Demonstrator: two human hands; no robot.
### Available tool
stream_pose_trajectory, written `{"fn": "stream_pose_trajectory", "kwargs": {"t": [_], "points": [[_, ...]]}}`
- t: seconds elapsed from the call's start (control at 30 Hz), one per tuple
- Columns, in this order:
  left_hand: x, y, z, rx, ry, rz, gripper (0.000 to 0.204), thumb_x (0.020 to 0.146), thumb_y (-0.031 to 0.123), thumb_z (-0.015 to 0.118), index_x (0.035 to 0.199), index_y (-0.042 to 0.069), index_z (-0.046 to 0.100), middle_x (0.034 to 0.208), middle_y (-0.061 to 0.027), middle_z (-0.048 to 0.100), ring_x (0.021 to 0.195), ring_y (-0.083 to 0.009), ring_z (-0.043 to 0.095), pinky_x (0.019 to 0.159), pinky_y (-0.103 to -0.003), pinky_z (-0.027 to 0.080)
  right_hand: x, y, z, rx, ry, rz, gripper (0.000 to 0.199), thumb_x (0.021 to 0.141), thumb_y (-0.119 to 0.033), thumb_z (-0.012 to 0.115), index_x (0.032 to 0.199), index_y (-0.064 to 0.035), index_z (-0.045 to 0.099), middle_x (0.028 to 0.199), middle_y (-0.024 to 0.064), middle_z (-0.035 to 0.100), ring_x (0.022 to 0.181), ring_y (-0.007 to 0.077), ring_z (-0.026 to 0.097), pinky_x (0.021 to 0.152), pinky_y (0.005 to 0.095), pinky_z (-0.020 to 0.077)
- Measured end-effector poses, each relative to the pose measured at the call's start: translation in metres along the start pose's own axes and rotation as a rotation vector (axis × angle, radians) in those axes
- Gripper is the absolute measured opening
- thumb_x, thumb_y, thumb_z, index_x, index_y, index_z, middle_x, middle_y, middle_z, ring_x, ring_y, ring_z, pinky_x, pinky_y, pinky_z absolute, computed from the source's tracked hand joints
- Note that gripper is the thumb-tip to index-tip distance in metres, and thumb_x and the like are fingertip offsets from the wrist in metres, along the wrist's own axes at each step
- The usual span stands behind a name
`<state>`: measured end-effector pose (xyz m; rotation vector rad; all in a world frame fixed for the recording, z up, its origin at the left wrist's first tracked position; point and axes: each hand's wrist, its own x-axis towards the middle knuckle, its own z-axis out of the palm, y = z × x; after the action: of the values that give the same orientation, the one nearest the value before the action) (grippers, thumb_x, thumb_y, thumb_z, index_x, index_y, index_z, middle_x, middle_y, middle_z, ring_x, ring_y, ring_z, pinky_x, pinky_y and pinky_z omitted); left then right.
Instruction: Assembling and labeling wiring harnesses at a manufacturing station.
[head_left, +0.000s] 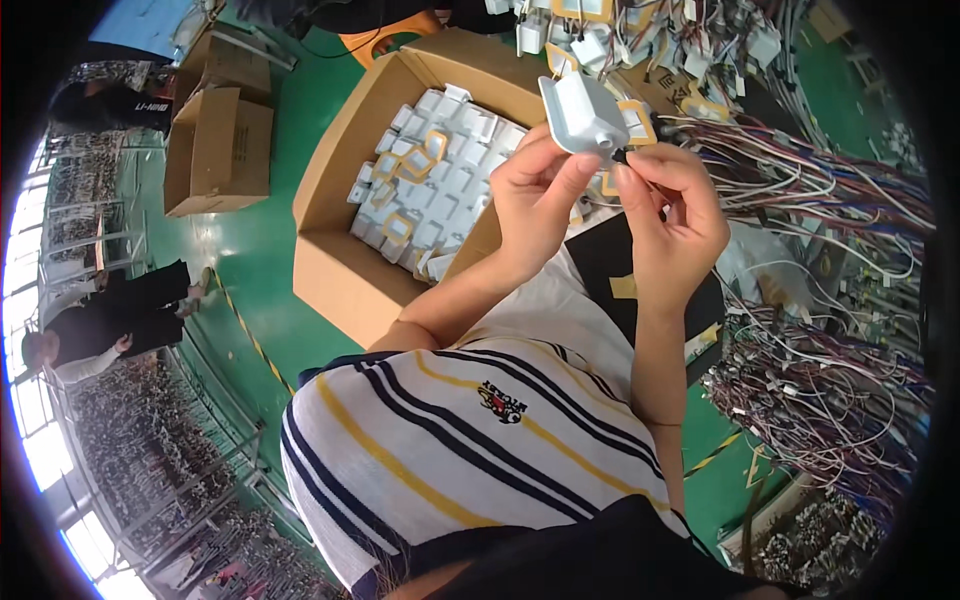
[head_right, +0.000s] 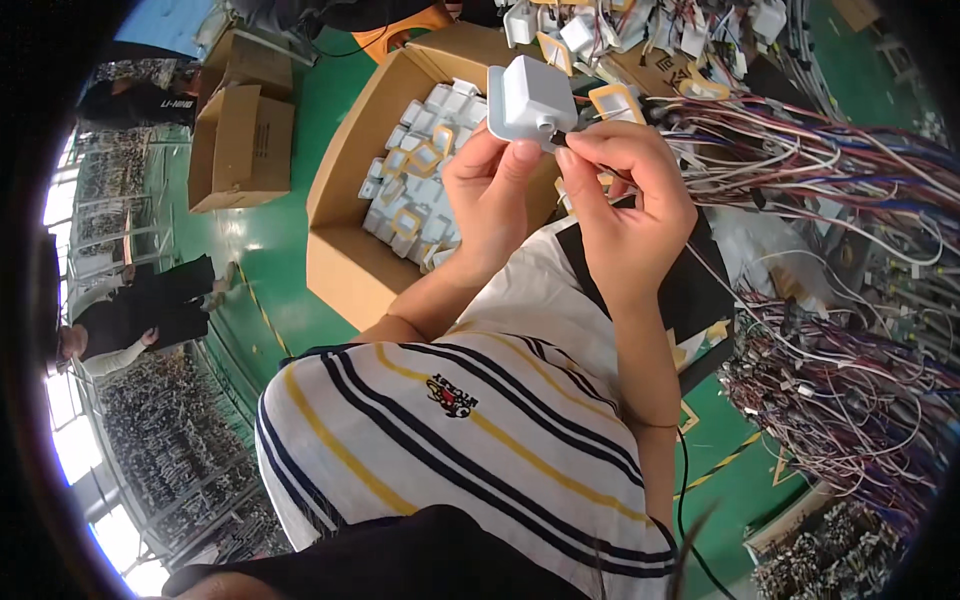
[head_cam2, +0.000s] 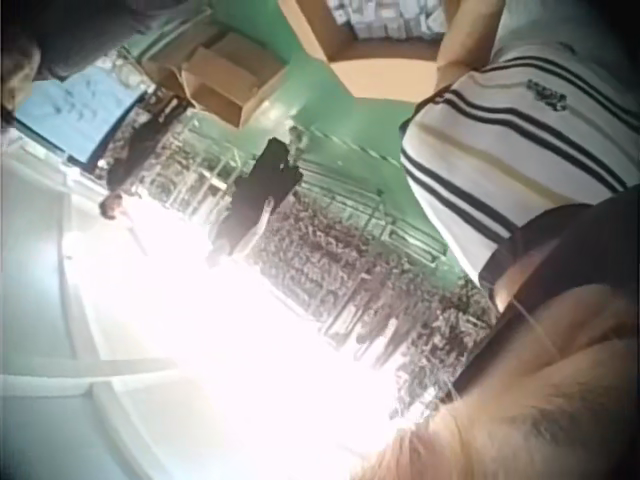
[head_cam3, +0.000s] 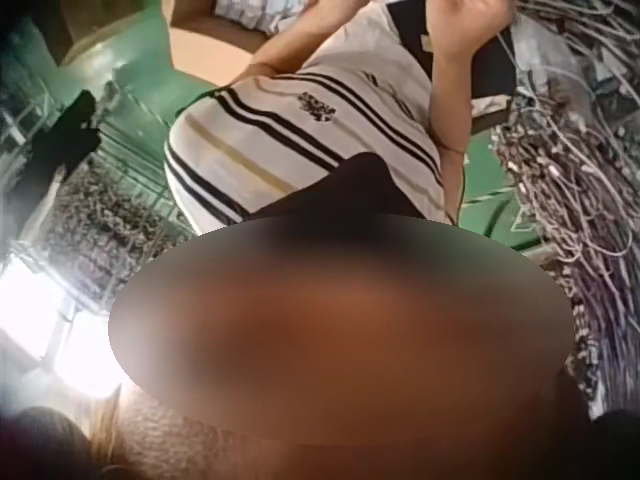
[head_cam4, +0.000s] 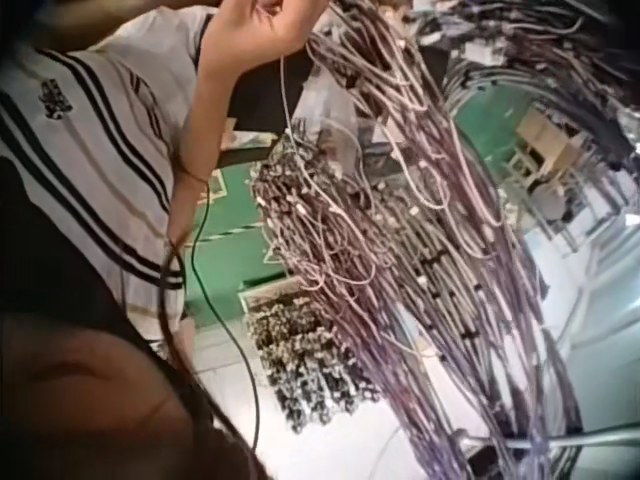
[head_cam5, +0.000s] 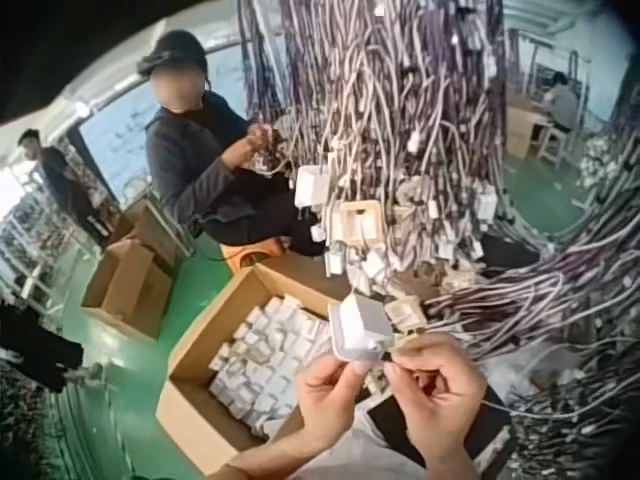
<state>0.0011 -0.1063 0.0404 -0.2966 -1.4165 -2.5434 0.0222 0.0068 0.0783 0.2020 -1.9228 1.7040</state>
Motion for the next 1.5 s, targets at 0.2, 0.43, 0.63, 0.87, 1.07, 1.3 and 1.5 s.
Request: {"fn": "stream_pose_trajectory", "kwargs": {"t": [0.2, 0.43, 0.63, 0.87, 1.07, 1.3, 1.5], "points": [[0.0, 0.006, 0.008, 0.34, -0.137, 0.201, 0.021, 0.077, 0.003, 0.072, 0.097, -0.001, 0.067, 0.096, -0.0067, 0.063, 0.076, -0.0117, 0.058, 0.063, -0.023, 0.045, 0.001, -0.001, -0.008, -0.033, 0.092, -0.092, 0.014, 0.072, 0.005, 0.069, 0.082, -0.004, 0.065, 0.083, 0.0032, 0.064, 0.067, 0.0094, 0.055, 0.053, 0.0199, 0.0368], [-0.006, 0.004, -0.006, 0.899, -0.096, 0.502, 0.029, 0.065, 0.009, 0.08, 0.091, 0.005, 0.067, 0.086, -0.0096, 0.066, 0.077, -0.0254, 0.064, 0.067, -0.033, 0.051, -0.004, -0.012, -0.007, -0.289, -0.004, -0.1, 0.018, 0.075, 0.011, 0.066, 0.09, 0.0005, 0.066, 0.083, 0.0061, 0.063, 0.071, 0.0113, 0.06, 0.06, 0.021, 0.0468], [-0.007, -0.019, 0.012, 0.749, -0.211, 0.687, 0.027, 0.073, 0.02, 0.075, 0.094, 0.006, 0.064, 0.085, -0.0085, 0.06, 0.075, -0.0273, 0.058, 0.064, -0.036, 0.048, -0.012, 0.013, -0.043, -0.281, 0.035, 0.045, 0.01, 0.083, 0.005, 0.063, 0.093, 0.0057, 0.064, 0.093, 0.0102, 0.063, 0.078, 0.0169, 0.062, 0.071, 0.0267, 0.0528], [-0.002, -0.017, 0.017, 0.659, -0.182, 0.722, 0.025, 0.078, 0.021, 0.071, 0.094, 0.004, 0.061, 0.084, -0.0079, 0.058, 0.07, -0.0279, 0.056, 0.061, -0.037, 0.045, -0.007, 0.016, -0.041, -0.278, 0.041, -0.035, 0.019, 0.086, -0.001, 0.063, 0.103, 0.0069, 0.061, 0.096, 0.0117, 0.064, 0.084, 0.0158, 0.061, 0.077, 0.0254, 0.0512], [-0.001, -0.024, 0.014, 0.663, -0.19, 0.796, 0.024, 0.08, 0.02, 0.069, 0.093, 0.002, 0.062, 0.085, -0.0104, 0.058, 0.072, -0.0296, 0.056, 0.062, -0.037, 0.045, -0.008, 0.019, -0.048, -0.245, 0.037, 0.087, 0.018, 0.087, -0.004, 0.062, 0.1, 0.0075, 0.061, 0.1, 0.0141, 0.063, 0.089, 0.0174, 0.061, 0.078, 0.0266, 0.0514], [-0.016, -0.024, 0.018, 0.667, -0.205, 0.716, 0.024, 0.08, 0.018, 0.069, 0.094, 0.0, 0.061, 0.085, -0.0108, 0.057, 0.072, -0.0291, 0.055, 0.062, -0.038, 0.045, -0.018, 0.027, -0.05, -0.446, -0.011, -0.236, 0.013, 0.083, 0.003, 0.063, 0.095, 0.0078, 0.06, 0.09, 0.0133, 0.059, 0.084, 0.0197, 0.06, 0.072, 0.0299, 0.0527], [-0.018, -0.021, 0.022, 0.563, -0.185, 0.589, 0.021, 0.078, 0.016, 0.069, 0.091, 0.002, 0.062, 0.087, -0.0107, 0.057, 0.072, -0.0301, 0.056, 0.062, -0.038, 0.045, -0.019, 0.008, -0.04, -0.588, -0.05, -0.401, 0.01, 0.085, 0.003, 0.061, 0.093, 0.0086, 0.06, 0.091, 0.0135, 0.06, 0.082, 0.0232, 0.061, 0.071, 0.0315, 0.0523]]}}
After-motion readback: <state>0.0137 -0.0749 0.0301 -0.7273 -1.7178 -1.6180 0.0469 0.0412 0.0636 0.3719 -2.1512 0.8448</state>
